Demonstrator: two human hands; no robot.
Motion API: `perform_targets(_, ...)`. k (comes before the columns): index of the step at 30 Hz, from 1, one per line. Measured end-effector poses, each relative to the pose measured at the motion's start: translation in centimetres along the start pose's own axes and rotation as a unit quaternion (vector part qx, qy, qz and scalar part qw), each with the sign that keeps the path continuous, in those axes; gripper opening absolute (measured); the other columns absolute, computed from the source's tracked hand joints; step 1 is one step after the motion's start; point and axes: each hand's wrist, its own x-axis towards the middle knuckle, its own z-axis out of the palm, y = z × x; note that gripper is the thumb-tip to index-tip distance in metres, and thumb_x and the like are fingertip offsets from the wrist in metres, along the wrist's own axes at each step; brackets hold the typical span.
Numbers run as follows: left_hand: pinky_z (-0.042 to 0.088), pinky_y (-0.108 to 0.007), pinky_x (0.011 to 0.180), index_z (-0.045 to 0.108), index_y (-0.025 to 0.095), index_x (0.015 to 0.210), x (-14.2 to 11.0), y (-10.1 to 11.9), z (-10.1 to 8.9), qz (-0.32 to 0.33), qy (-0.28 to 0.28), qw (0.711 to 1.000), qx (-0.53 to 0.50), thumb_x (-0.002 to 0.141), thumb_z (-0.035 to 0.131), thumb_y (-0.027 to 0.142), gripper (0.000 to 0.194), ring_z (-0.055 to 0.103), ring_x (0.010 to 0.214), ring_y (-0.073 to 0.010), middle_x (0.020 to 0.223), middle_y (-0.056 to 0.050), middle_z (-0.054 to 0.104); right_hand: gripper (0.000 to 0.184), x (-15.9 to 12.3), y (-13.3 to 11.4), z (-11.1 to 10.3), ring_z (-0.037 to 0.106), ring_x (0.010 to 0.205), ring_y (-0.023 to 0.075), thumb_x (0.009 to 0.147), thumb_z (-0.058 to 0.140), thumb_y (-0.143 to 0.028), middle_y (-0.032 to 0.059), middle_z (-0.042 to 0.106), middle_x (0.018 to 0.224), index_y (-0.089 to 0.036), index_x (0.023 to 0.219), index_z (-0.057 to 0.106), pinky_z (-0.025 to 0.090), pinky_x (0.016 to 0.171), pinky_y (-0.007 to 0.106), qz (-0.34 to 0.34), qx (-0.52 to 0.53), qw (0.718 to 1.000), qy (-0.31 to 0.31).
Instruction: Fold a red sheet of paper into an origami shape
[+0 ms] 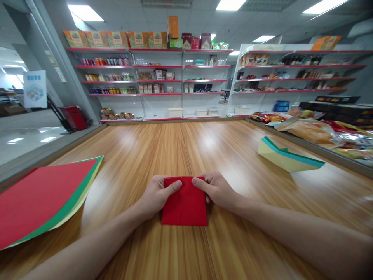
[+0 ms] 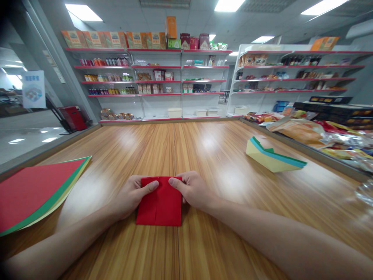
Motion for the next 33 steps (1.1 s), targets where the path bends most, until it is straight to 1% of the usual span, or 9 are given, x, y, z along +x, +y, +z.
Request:
perform_targets(2, 0.052, -0.025, 0.060, 0.072, 0.008, 0.089, 0.0, 0.0, 0.1, 0.005, 0.015, 1.000, 0.007, 0.079, 0.069, 0.034, 0.028, 0.067, 0.064, -0.0181, 0.076, -0.010, 0.072, 0.039, 0.0, -0.1, 0.1, 0.050, 0.045, 0.0080, 0.086, 0.054, -0.046, 0.0002, 0.057, 0.053, -0.011, 0.069, 0.060, 0.035, 0.040, 0.017, -0.001, 0.022, 1.000, -0.014)
perform_targets(5, 0.053, -0.030, 0.064, 0.071, 0.009, 0.091, -0.1, 0.1, 0.2, 0.009, 0.027, 1.000, 0.011, 0.078, 0.069, 0.034, 0.028, 0.067, 0.067, -0.0202, 0.078, -0.010, 0.073, 0.028, -0.1, -0.3, 0.2, 0.063, 0.069, 0.0149, 0.081, 0.063, -0.038, 0.0057, 0.067, 0.078, -0.011, 0.086, 0.064, 0.049, 0.058, 0.023, 0.002, 0.077, 0.995, -0.068)
perform_targets(7, 0.054, -0.031, 0.066, 0.071, 0.010, 0.094, -0.1, 0.2, 0.2, 0.007, 0.029, 0.999, 0.016, 0.078, 0.069, 0.033, 0.028, 0.068, 0.071, -0.0213, 0.081, -0.010, 0.073, 0.027, -0.1, -0.5, 0.3, 0.065, 0.081, 0.0188, 0.079, 0.065, -0.033, 0.0071, 0.069, 0.087, -0.012, 0.096, 0.065, 0.052, 0.068, 0.029, 0.010, 0.098, 0.992, -0.083)
perform_targets(10, 0.053, -0.030, 0.065, 0.072, 0.011, 0.094, -0.1, 0.3, 0.2, -0.007, 0.030, 0.999, 0.039, 0.075, 0.072, 0.030, 0.026, 0.067, 0.072, -0.0211, 0.081, -0.009, 0.073, 0.027, -0.2, -0.7, 0.5, 0.065, 0.082, 0.0199, 0.079, 0.063, -0.030, 0.0077, 0.069, 0.088, -0.012, 0.099, 0.065, 0.053, 0.071, 0.032, 0.016, 0.105, 0.992, -0.072)
perform_targets(16, 0.053, -0.030, 0.067, 0.073, 0.010, 0.087, -0.1, 0.3, 0.4, -0.001, 0.057, 0.998, 0.017, 0.074, 0.073, 0.030, 0.024, 0.067, 0.071, -0.0211, 0.081, -0.010, 0.073, 0.026, -0.3, -0.7, 0.6, 0.065, 0.082, 0.0182, 0.079, 0.064, -0.029, 0.0077, 0.068, 0.092, -0.012, 0.100, 0.063, 0.053, 0.069, 0.029, 0.000, 0.080, 0.995, -0.054)
perform_targets(19, 0.052, -0.034, 0.073, 0.071, 0.010, 0.086, 0.1, 0.2, 0.3, 0.015, 0.079, 0.997, -0.023, 0.074, 0.073, 0.031, 0.024, 0.067, 0.075, -0.0225, 0.083, -0.010, 0.072, 0.025, -0.2, -0.7, 0.6, 0.061, 0.063, 0.0124, 0.080, 0.064, -0.032, 0.0048, 0.066, 0.081, -0.012, 0.094, 0.061, 0.050, 0.053, 0.022, -0.004, 0.062, 0.996, -0.060)
perform_targets(22, 0.052, -0.032, 0.069, 0.071, 0.008, 0.085, 0.3, 0.5, -0.2, 0.001, 0.083, 0.997, 0.001, 0.073, 0.074, 0.030, 0.026, 0.067, 0.072, -0.0216, 0.081, -0.011, 0.072, 0.025, -0.2, -0.7, 0.5, 0.053, 0.045, 0.0079, 0.082, 0.060, -0.036, 0.0012, 0.061, 0.066, -0.012, 0.087, 0.058, 0.042, 0.039, 0.017, 0.009, 0.047, 0.997, -0.053)
perform_targets(27, 0.051, -0.030, 0.065, 0.070, 0.008, 0.087, 0.4, 0.6, -1.0, -0.021, 0.049, 0.998, 0.033, 0.072, 0.075, 0.029, 0.026, 0.066, 0.071, -0.0212, 0.081, -0.011, 0.071, 0.027, -0.4, -0.8, 0.3, 0.048, 0.039, 0.0059, 0.081, 0.060, -0.038, 0.0001, 0.059, 0.061, -0.012, 0.087, 0.059, 0.037, 0.033, 0.015, 0.024, 0.023, 0.997, -0.067)
perform_targets(33, 0.052, -0.035, 0.072, 0.072, 0.006, 0.089, 0.4, 0.4, -1.1, -0.042, 0.021, 0.999, -0.008, 0.071, 0.076, 0.028, 0.029, 0.068, 0.073, -0.0238, 0.080, -0.014, 0.072, 0.030, -0.6, -1.0, 0.0, 0.042, 0.034, 0.0045, 0.079, 0.062, -0.040, -0.0033, 0.050, 0.048, -0.013, 0.068, 0.056, 0.029, 0.029, 0.014, 0.015, 0.043, 0.996, -0.074)
